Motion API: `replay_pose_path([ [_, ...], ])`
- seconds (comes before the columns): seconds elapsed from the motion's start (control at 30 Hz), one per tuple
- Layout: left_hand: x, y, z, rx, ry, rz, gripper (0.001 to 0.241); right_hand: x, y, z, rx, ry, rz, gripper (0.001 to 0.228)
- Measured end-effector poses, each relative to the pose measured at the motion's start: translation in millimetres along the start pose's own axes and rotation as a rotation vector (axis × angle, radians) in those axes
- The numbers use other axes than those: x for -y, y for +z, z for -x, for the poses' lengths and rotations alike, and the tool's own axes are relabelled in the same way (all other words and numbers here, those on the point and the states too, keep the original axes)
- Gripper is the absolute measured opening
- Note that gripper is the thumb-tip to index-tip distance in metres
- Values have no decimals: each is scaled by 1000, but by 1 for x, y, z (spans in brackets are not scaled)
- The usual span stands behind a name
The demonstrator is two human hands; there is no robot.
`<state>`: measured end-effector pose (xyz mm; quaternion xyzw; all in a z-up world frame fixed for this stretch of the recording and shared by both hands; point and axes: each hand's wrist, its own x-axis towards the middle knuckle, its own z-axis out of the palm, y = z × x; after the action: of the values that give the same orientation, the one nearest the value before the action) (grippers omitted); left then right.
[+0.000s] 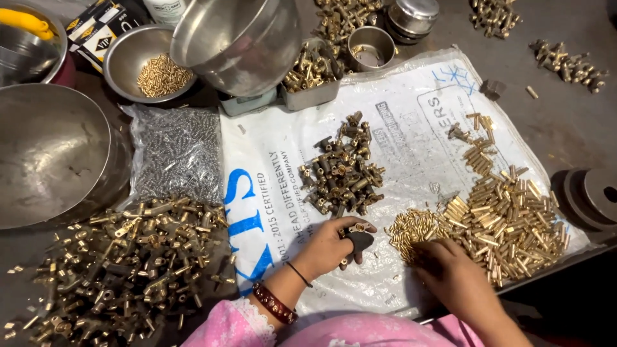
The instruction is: Assembling small brass components by inserting metal pins into fittings.
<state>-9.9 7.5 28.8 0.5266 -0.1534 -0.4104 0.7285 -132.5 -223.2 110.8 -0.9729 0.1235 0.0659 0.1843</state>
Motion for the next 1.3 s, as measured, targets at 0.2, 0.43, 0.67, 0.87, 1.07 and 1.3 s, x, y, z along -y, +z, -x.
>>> replay_pose_path([
  [0.2, -11, 3, 6, -53, -36, -58, 27, -8, -19, -27, -295, -311, -253, 39],
  [0.43, -28, 9, 11, -83, -115, -87, 29, -41, -13, -2, 214, 313, -270, 21],
  [0.67, -22, 8, 6, -70, -147, -107, 35, -28, 43, -1, 522, -83, -875, 18],
  [0.87, -31, 15, 12, -151, -168, -152, 29, -13, 8, -37, 122, 126, -948, 24],
  [1.07, -28, 6, 10, -79, -148, -77, 30, -45, 31, -28, 48, 103, -885, 22],
  [1.3, -27, 0, 11, -11, -37, -2, 29, 55, 21, -13, 94, -314, -96, 26],
])
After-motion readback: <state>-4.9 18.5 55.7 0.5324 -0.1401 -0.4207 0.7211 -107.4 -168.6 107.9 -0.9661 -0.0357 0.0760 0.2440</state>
